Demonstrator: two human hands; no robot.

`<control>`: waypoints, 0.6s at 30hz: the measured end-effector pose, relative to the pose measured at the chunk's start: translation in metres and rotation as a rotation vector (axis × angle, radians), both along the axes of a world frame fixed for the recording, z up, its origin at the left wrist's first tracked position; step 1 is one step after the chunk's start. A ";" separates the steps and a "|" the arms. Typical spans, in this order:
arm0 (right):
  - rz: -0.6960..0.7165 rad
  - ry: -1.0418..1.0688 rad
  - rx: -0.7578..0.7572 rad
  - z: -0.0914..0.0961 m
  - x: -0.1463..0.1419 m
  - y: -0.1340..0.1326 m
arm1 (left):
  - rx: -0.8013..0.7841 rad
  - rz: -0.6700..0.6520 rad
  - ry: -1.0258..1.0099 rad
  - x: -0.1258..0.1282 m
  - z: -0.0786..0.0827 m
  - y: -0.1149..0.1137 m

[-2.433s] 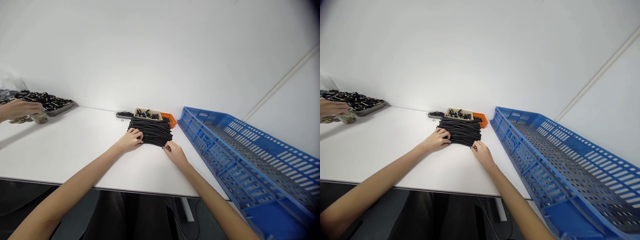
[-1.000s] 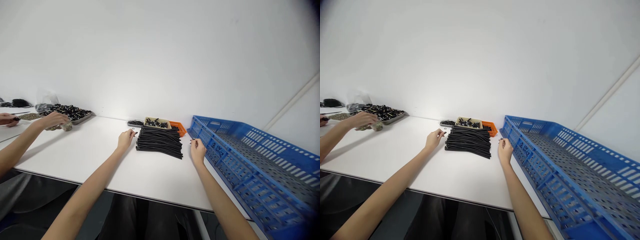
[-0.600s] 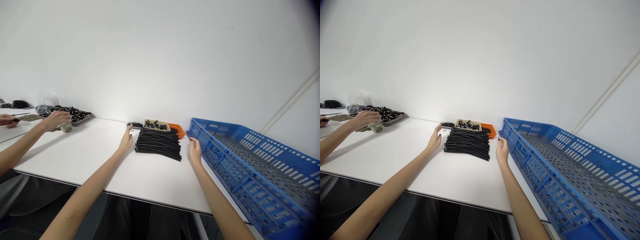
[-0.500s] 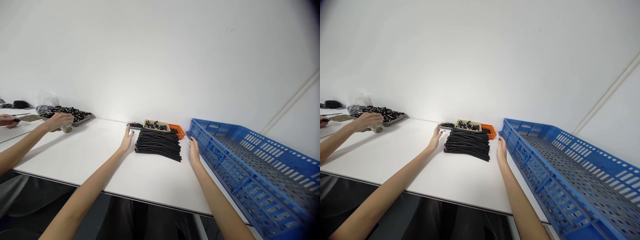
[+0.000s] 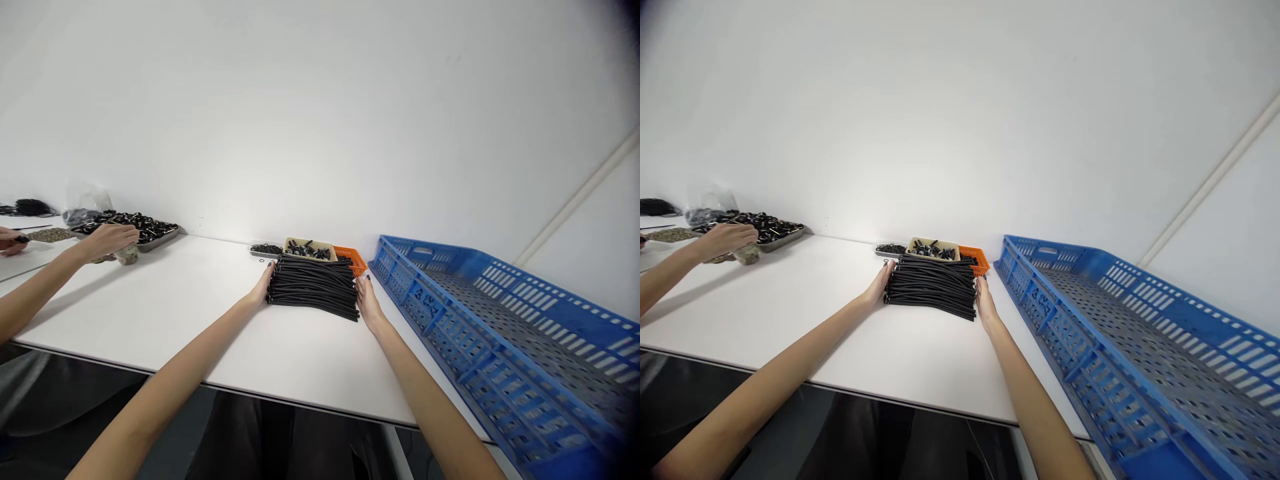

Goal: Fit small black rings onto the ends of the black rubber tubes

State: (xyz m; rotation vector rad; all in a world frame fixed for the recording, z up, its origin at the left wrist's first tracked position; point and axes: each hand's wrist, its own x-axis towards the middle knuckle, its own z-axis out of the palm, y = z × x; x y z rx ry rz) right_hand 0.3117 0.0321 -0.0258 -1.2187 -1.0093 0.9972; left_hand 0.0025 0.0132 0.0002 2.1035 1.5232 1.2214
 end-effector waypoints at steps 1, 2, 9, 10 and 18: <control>0.026 0.040 -0.011 0.005 -0.005 -0.005 | -0.108 -0.040 -0.094 0.001 0.004 -0.002; 0.051 0.076 -0.019 0.009 -0.010 -0.010 | -0.191 -0.061 -0.173 0.003 0.007 -0.005; 0.124 0.175 -0.014 0.026 -0.023 -0.026 | -0.302 -0.104 -0.321 0.007 0.014 -0.009; 0.121 0.167 -0.005 0.025 -0.023 -0.026 | -0.295 -0.109 -0.315 0.007 0.012 -0.007; 0.143 0.112 0.038 0.015 -0.022 -0.018 | -0.124 -0.073 -0.148 0.005 0.001 0.002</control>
